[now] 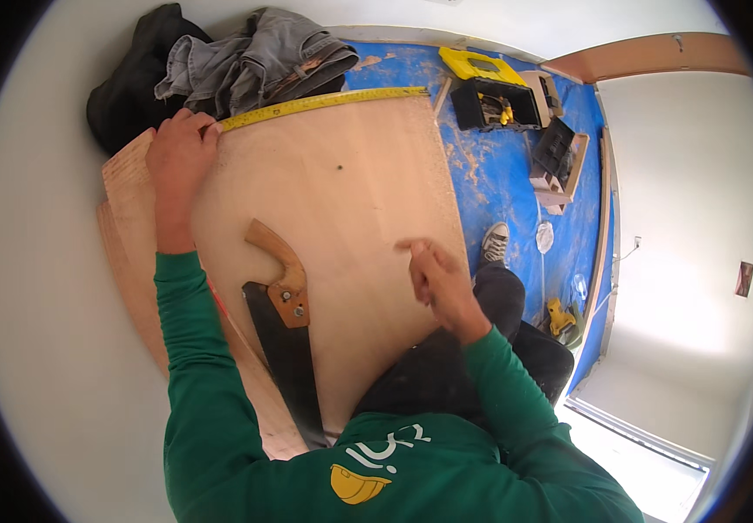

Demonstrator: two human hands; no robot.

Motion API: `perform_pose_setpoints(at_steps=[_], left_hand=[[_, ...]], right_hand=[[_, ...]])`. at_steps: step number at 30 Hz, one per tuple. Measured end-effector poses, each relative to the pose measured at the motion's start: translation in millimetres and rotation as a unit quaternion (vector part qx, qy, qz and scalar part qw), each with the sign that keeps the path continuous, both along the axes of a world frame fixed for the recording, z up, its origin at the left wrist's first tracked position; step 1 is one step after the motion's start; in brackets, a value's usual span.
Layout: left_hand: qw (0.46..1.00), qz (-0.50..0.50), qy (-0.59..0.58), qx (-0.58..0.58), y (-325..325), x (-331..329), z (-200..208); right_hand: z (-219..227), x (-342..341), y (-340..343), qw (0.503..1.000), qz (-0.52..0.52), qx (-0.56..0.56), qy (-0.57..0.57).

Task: The person cuts a piece of plywood with a hand saw, measures it with a tape measure, marks it with a pencil, and uses a cordless drill to fasten it to a wall. The person also moves a broom and other items to access the work area.

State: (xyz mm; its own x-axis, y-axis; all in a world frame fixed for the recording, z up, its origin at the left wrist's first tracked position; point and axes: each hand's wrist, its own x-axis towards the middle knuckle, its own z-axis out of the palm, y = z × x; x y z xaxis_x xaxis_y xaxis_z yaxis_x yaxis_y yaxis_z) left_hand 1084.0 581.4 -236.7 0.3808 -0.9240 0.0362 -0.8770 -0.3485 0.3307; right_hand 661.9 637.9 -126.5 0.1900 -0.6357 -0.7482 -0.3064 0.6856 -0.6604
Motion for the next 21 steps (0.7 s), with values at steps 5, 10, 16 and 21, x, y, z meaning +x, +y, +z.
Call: perform_pose_setpoints(at_steps=[5, 10, 16, 21], left_hand=[[1.0, 0.004, 0.009, 0.001, -0.4, 6.0, 1.7], [1.0, 0.009, -0.007, -0.01, -0.7, 6.6, 0.5], [1.0, 0.008, 0.013, -0.017, -2.9, 2.3, 5.6], [1.0, -0.01, 0.013, 0.007, -10.0, 0.2, 11.1]], right_hand=[[-24.6, 33.4, -87.1, 0.982, -0.058, -0.172, 0.052], [-41.0, 57.0, -152.9, 0.969, 0.085, -0.221, 0.077], [-59.9, 73.6, -183.0, 0.853, 0.238, -0.434, 0.165], [-58.1, 79.7, -187.3, 0.979, 0.077, -0.189, 0.028]])
